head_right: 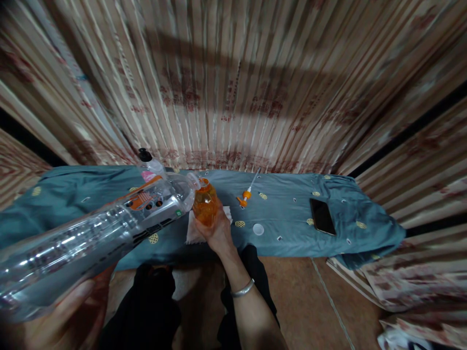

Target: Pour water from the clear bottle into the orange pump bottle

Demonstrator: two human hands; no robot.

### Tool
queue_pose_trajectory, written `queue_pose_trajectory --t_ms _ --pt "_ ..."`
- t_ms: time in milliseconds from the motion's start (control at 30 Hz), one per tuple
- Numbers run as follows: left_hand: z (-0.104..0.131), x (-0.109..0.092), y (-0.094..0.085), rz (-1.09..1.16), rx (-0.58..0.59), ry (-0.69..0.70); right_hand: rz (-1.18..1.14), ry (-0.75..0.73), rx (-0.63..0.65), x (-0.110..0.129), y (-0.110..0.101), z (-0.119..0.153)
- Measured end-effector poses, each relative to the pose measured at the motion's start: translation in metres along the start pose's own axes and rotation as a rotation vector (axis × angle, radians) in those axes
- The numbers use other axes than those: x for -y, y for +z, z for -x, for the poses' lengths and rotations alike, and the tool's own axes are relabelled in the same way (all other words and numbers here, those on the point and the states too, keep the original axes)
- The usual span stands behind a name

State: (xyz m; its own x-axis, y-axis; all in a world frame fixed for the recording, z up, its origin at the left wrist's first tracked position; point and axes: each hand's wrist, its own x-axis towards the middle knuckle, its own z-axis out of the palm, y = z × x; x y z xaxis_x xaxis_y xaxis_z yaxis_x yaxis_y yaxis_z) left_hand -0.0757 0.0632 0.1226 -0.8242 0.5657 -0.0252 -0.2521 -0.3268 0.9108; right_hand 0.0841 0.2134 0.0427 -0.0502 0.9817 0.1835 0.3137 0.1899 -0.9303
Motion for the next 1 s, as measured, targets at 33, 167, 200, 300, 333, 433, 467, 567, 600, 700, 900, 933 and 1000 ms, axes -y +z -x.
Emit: queue_pose_trajectory --t_ms 33,167,200,300,333,433,467,567,600,700,900,933,1000 --pt "0.0001 0.0000 0.0003 -0.015 -0.007 -0.006 -0.007 -0.006 0.000 0.0000 0.0000 0.0000" --pt "-0.0011 0.0000 0.0017 -0.021 -0.012 0.012 -0.026 -0.017 -0.002 -0.0007 0.0005 -0.0008" --pt "-0.0016 0.0003 0.0016 -0.012 -0.001 0.021 -0.021 -0.012 -0.005 -0.0011 0.0007 -0.0011" --pt "-0.0023 0.0019 -0.0002 0.001 0.003 0.028 0.002 0.000 -0.008 -0.0023 0.0010 -0.0015" --pt "-0.0024 0.0025 -0.0010 0.004 0.000 0.030 0.004 -0.002 -0.008 -0.0023 0.0009 -0.0013" --pt "-0.0028 0.0034 -0.0027 0.012 0.011 0.030 -0.009 -0.013 -0.007 -0.0009 0.0003 -0.0005" --pt "-0.0031 0.0034 -0.0028 0.014 0.012 0.030 -0.014 -0.014 -0.009 0.0000 0.0001 -0.0002" --pt "-0.0038 0.0027 -0.0015 0.015 -0.005 0.025 -0.013 -0.009 -0.008 0.0025 -0.0007 0.0001" --pt "-0.0038 0.0025 -0.0009 0.014 -0.005 0.026 -0.008 -0.006 -0.008 0.0028 -0.0008 0.0000" --pt "-0.0031 0.0028 -0.0004 -0.001 0.000 0.020 -0.003 -0.011 -0.004 0.0017 -0.0005 -0.0005" --pt "-0.0039 0.0038 -0.0028 -0.018 -0.006 0.014 -0.013 -0.027 -0.009 -0.0015 0.0002 -0.0004" --pt "-0.0041 0.0038 -0.0029 -0.023 -0.001 0.020 -0.012 -0.026 -0.005 -0.0013 0.0000 -0.0003" --pt "-0.0037 0.0034 -0.0027 -0.030 0.011 0.038 -0.014 -0.022 0.002 -0.0007 -0.0004 -0.0002"
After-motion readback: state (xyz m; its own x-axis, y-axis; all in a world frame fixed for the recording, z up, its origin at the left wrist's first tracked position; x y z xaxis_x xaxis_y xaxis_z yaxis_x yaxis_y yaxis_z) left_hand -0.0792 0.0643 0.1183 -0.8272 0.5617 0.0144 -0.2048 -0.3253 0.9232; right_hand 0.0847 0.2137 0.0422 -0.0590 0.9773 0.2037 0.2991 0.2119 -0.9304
